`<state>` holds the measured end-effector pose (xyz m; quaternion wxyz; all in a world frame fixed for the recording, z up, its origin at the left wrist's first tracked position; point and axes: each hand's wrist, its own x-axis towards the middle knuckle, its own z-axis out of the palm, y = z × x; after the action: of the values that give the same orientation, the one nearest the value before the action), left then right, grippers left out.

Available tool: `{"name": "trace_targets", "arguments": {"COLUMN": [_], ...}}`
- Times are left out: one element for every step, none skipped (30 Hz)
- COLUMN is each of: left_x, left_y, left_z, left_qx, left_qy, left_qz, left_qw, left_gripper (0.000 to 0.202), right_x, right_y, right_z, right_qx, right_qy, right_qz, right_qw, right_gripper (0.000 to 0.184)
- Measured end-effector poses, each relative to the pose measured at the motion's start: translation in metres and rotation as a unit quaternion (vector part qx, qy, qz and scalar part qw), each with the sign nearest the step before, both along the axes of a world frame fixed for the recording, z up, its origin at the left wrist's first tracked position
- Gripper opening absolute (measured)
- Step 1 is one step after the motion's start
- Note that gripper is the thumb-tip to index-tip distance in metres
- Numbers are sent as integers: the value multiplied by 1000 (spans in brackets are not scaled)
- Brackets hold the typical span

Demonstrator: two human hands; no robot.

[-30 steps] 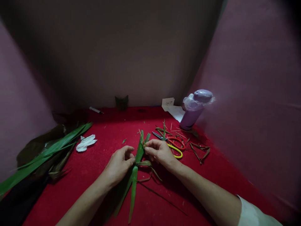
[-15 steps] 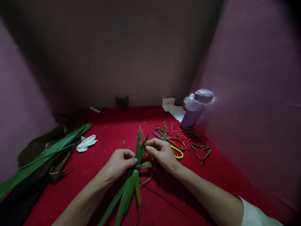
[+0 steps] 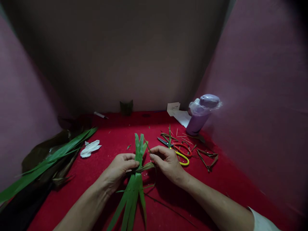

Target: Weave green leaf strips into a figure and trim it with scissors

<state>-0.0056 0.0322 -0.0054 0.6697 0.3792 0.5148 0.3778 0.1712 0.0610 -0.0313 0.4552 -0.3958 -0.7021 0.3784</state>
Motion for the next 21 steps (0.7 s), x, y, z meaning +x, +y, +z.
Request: {"name": "trace_targets", "arguments": {"left_x": [0,1,1,1,1,1,1,0,0,0,-1,-1,-1,-1,-1,-1,-1,-1,-1,-1,-2], "left_y": [0,0,0,0,0,1,1,1,1,0,0,0,-1,-1,-1,-1,0,0,1,1,2], "left_z": [1,1,1,1,1,0,-1,-1,-2,-3,-3,-3,-3,-3,-3,-3,-3,-2,-2,-2,-1], "left_qx": [4,8,11,14,15,15,14,11,8,5,3,3,5,8,11,11,9,5,1,-2,-3], "left_qy": [1,4,8,11,12,13,12,11,9,6,3,-1,-5,-10,-16,-22,-29,-34,-38,-39,-39], "left_qz": [1,2,2,2,3,5,9,13,18,21,24,24,23,24,27,29,32,35,39,42,47], "left_qw": [1000,1000,1000,1000,1000,1000,1000,1000,1000,1000,1000,1000,1000,1000,999,999,999,999,999,998,998], "left_gripper": [11,9,8,8,9,10,11,13,14,16,18,20,21,22,22,22,22,21,20,19,18], "right_x": [0,0,1,1,1,1,1,1,1,1,1,1,1,1,1,1,1,1,1,1,1], "right_y": [0,-1,-1,-2,-2,-3,-3,-4,-4,-5,-5,-5,-5,-5,-5,-5,-5,-6,-6,-6,-6], "right_z": [0,1,1,2,2,3,4,5,5,6,6,7,7,7,8,8,8,9,9,9,8], "right_qx": [10,21,31,40,47,53,58,61,65,67,68,67,65,64,64,66,69,73,76,76,73], "right_qy": [-6,-12,-17,-21,-25,-28,-30,-32,-35,-36,-37,-37,-38,-39,-41,-43,-44,-45,-45,-46,-47], "right_qz": [0,0,1,2,3,4,6,7,9,9,10,10,11,12,14,16,18,20,22,23,23], "right_qw": [1000,1000,999,999,999,998,998,998,997,997,997,997,997,997,997,997,996,996,996,996,996], "right_gripper": [8,8,8,8,8,9,9,9,10,10,10,10,11,11,11,11,11,11,11,12,12]}}
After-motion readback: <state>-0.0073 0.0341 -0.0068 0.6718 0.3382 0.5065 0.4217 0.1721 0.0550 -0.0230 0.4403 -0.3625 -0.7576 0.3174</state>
